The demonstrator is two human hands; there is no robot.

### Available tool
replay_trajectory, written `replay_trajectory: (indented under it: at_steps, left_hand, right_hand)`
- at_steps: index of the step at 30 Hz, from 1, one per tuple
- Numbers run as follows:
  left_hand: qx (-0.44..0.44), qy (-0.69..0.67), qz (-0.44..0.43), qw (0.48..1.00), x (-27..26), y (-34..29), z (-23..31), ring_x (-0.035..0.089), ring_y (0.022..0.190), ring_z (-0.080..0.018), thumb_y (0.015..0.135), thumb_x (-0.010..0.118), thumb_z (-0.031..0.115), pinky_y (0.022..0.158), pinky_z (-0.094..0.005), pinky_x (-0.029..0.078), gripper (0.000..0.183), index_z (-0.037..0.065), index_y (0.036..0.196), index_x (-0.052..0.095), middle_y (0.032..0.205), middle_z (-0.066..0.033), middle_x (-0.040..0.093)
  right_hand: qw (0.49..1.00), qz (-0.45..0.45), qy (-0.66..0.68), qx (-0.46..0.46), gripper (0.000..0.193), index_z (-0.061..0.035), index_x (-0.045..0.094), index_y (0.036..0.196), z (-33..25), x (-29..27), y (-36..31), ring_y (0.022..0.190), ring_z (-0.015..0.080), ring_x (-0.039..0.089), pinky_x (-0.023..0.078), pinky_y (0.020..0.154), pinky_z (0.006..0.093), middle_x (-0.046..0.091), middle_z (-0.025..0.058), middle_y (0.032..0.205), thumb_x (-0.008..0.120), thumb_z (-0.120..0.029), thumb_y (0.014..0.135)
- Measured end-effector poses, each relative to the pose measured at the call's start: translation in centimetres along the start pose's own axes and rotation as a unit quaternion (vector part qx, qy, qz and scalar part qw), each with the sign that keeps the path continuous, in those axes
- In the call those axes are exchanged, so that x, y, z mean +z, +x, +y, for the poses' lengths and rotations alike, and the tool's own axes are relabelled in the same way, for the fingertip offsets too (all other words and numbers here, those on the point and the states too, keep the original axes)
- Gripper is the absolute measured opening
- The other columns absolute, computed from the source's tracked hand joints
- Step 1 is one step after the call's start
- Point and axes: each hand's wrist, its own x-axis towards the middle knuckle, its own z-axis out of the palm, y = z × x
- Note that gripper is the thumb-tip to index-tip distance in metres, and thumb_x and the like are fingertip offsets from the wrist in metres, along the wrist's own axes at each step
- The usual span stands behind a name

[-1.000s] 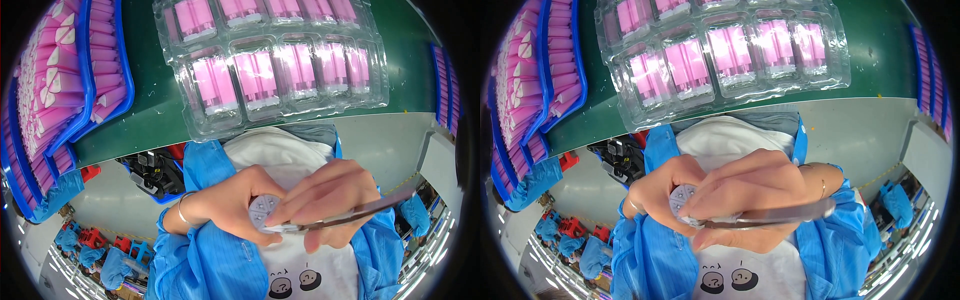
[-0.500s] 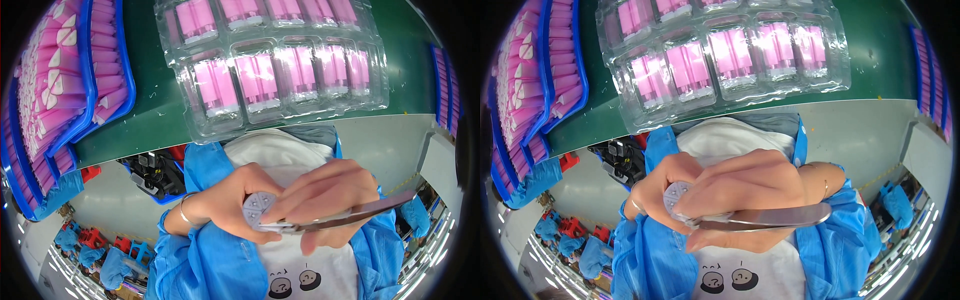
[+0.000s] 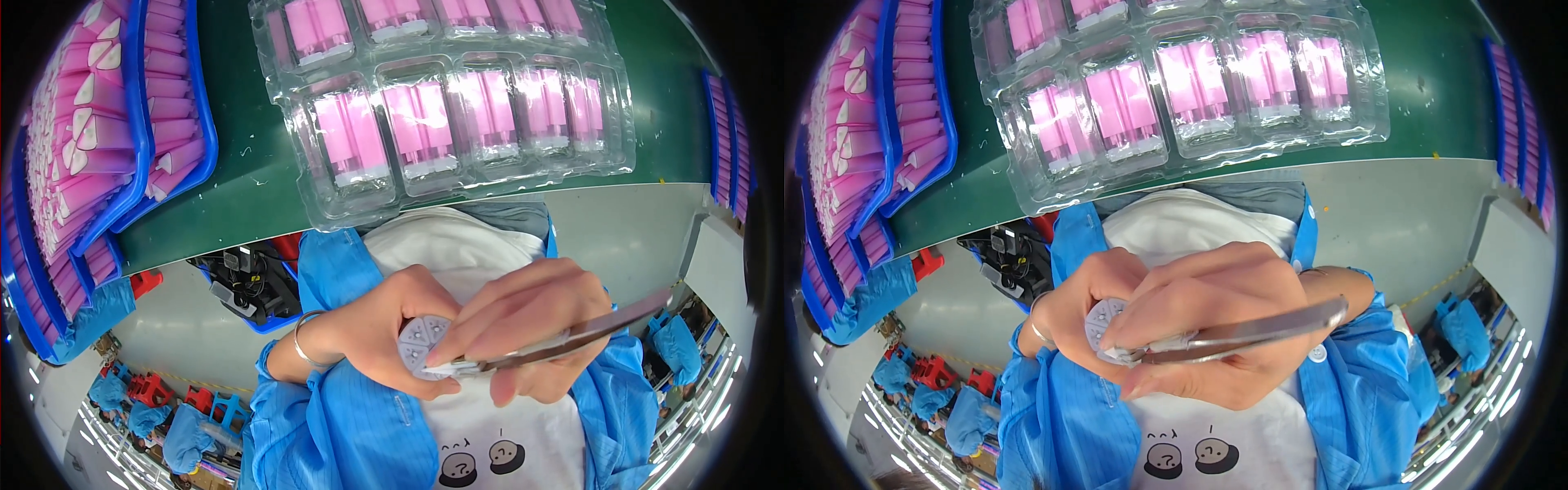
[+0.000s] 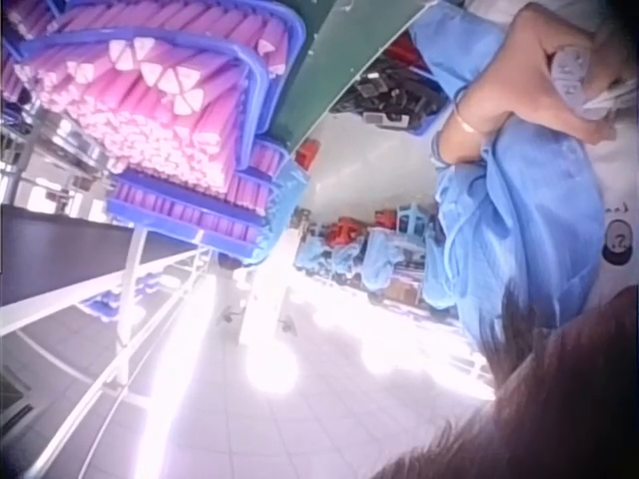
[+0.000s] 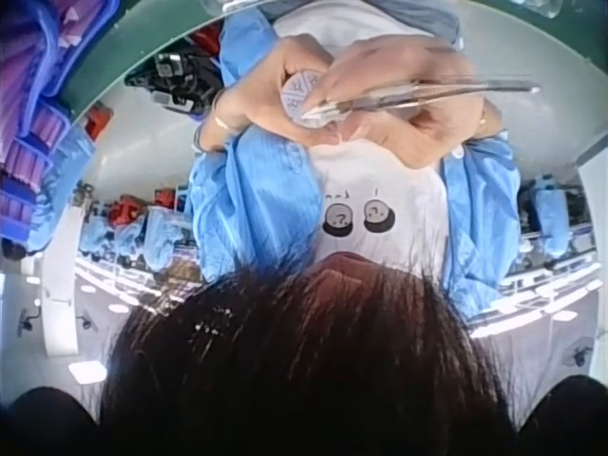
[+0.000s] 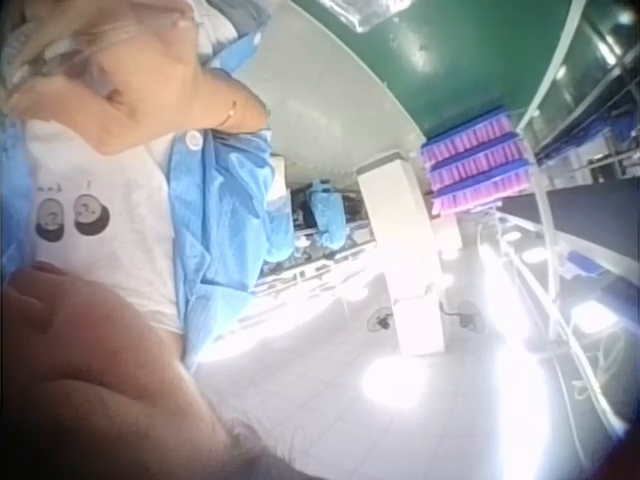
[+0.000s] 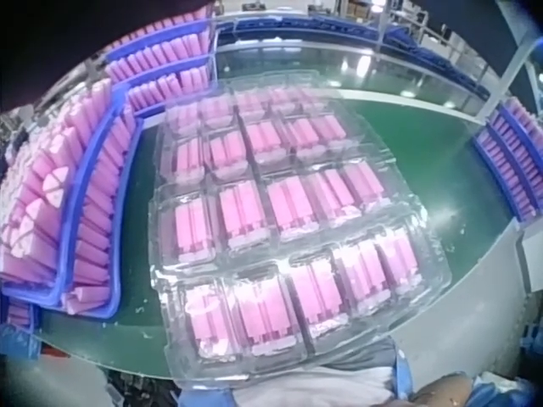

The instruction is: The person assembles small plastic components into a plastic tray using tweezers, taking the components from a blue storage bin and placing them into the tray.

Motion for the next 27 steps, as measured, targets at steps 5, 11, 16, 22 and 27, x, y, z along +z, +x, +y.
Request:
replay_trajectory:
  at_steps: [5,11,16,22,27]
  left_hand:
    - [0.006,-0.019,-0.001,1.0,-0.1,0.2,0.1,0.059,0.058,-0.0094,0.062,0.077,0.01,0.053,-0.0229,0.043,0.025,0.0,0.082,0.066,0.067,-0.005,0.064]
    - [-0.053,-0.006,0.015,0.998,-0.3,0.4,0.3,0.059,0.06,-0.0093,0.059,0.079,0.013,0.056,-0.0231,0.045,0.03,0.001,0.084,0.065,0.069,-0.0049,0.065]
    - [0.007,0.155,0.165,0.974,0.7,-0.3,1.0,0.058,0.056,-0.0119,0.062,0.082,0.015,0.052,-0.0239,0.043,0.028,0.003,0.078,0.062,0.067,-0.0041,0.063]
    - [0.026,0.335,0.292,0.895,1.4,0.0,0.7,0.057,0.052,-0.0157,0.065,0.083,0.017,0.048,-0.026,0.042,0.029,0.004,0.077,0.06,0.064,-0.0045,0.06]
    - [0.033,0.333,0.278,0.9,1.4,-0.3,0.5,0.059,0.058,-0.0183,0.064,0.083,0.016,0.052,-0.0274,0.044,0.036,0.003,0.086,0.058,0.07,-0.0071,0.06]
  right_hand:
    - [0.999,0.019,-0.01,-0.023,0.023,0.0057,0.06,0.09,0.6,0.5,0.0,0.064,0.0274,0.066,0.055,0.05,0.0331,0.066,0.0231,0.076,0.071,-0.005,0.073]
    - [0.959,-0.115,-0.234,-0.112,0.031,-0.0012,0.06,0.074,-0.9,-0.9,1.7,0.064,0.0231,0.067,0.054,0.048,0.0262,0.068,0.0172,0.078,0.075,-0.029,0.076]
    - [0.983,-0.029,-0.165,-0.07,0.028,-0.0011,0.06,0.082,-0.5,-2.5,1.4,0.059,0.02,0.062,0.046,0.046,0.0236,0.063,0.01,0.072,0.07,-0.027,0.081]
    - [0.956,-0.027,-0.24,0.165,0.036,-0.0031,0.056,0.086,-0.1,-1.7,0.9,0.05,0.014,0.051,0.038,0.044,0.0238,0.052,0.0022,0.063,0.077,-0.03,0.074]
    - [0.923,-0.058,-0.349,0.149,0.047,-0.004,0.056,0.086,1.0,-0.9,0.5,0.05,0.0101,0.053,0.038,0.043,0.0225,0.054,0.0025,0.065,0.086,-0.032,0.061]
